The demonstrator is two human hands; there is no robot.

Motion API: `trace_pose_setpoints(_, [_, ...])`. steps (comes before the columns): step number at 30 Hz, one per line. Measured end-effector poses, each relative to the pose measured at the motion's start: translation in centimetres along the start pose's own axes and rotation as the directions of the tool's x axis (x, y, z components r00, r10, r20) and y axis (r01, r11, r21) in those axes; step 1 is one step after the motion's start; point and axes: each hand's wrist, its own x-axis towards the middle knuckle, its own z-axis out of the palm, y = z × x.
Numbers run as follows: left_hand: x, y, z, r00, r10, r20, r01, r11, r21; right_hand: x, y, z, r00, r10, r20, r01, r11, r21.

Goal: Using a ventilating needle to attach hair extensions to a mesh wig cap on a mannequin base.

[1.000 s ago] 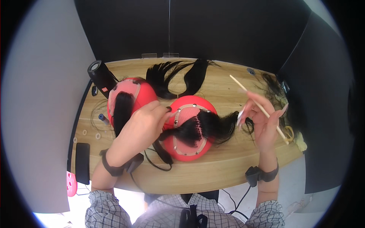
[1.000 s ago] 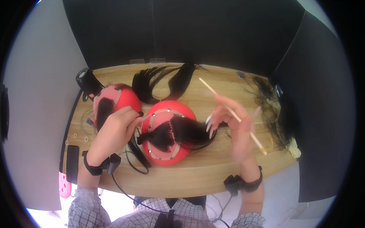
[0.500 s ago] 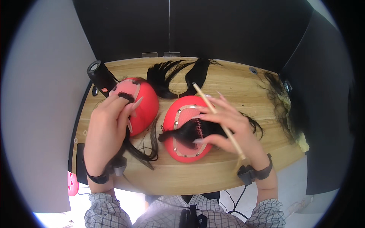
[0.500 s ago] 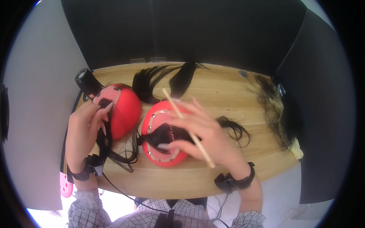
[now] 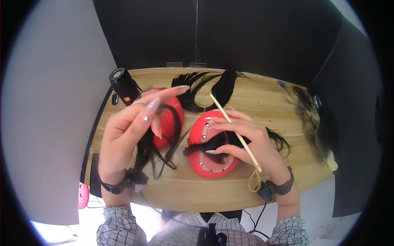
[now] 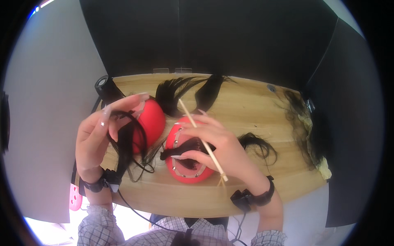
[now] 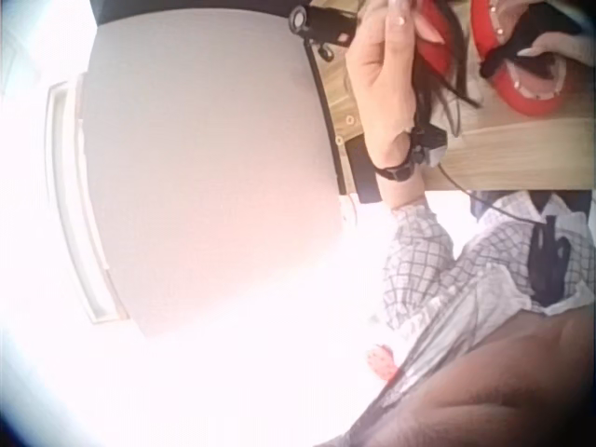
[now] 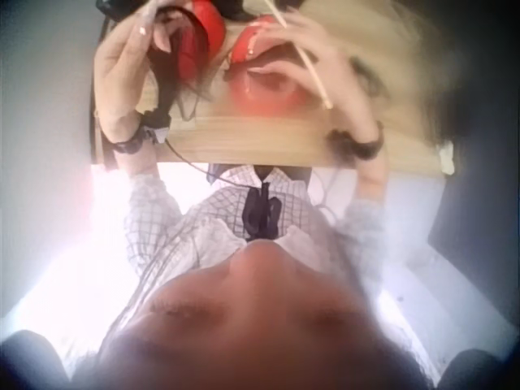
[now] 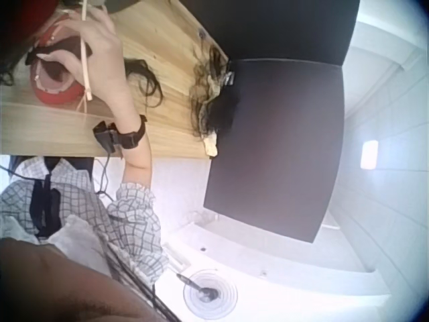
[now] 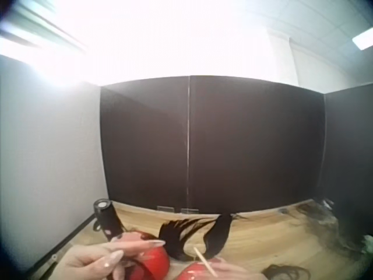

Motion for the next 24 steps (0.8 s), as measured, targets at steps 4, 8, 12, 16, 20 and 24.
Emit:
trace_pose_setpoints(4, [0.2, -0.6, 1.0, 0.999, 0.032, -0.020, -0.032, 0.999, -0.030, -0.5, 0.0, -0.5, 0.995, 0.057, -0.084, -0.059, 0.998, -0.024])
trace_pose_setpoints(8, [0.1, -1.3, 1.3, 0.996, -0.041, 0.076, 0.047, 0.996, -0.074, 0.1, -1.4, -1.0, 0.975, -0.001, -0.223, 0.020, 0.996, 0.082])
trace_pose_setpoints(12, [-0.3, -1.3, 1.6, 0.982, -0.074, 0.171, 0.075, 0.997, 0.004, 2.0, -4.3, 0.4, 0.967, -0.094, -0.238, 0.130, 0.982, 0.140])
trace_pose_setpoints(16, [-0.6, -1.2, 2.3, 0.980, -0.096, 0.173, 0.085, 0.994, 0.067, 3.1, -4.4, 1.4, 0.928, -0.264, -0.264, 0.263, 0.964, -0.043])
trace_pose_setpoints(20, [-0.5, -1.6, 1.9, 0.982, -0.066, 0.179, 0.046, 0.993, 0.109, 3.4, -3.9, 2.1, 0.905, -0.305, -0.298, 0.291, 0.952, -0.092])
trace_pose_setpoints(24, [-0.5, -2.4, 1.8, 0.995, 0.059, 0.077, -0.057, 0.998, -0.029, 2.9, -2.5, 1.7, 0.942, -0.152, -0.299, 0.174, 0.984, 0.047])
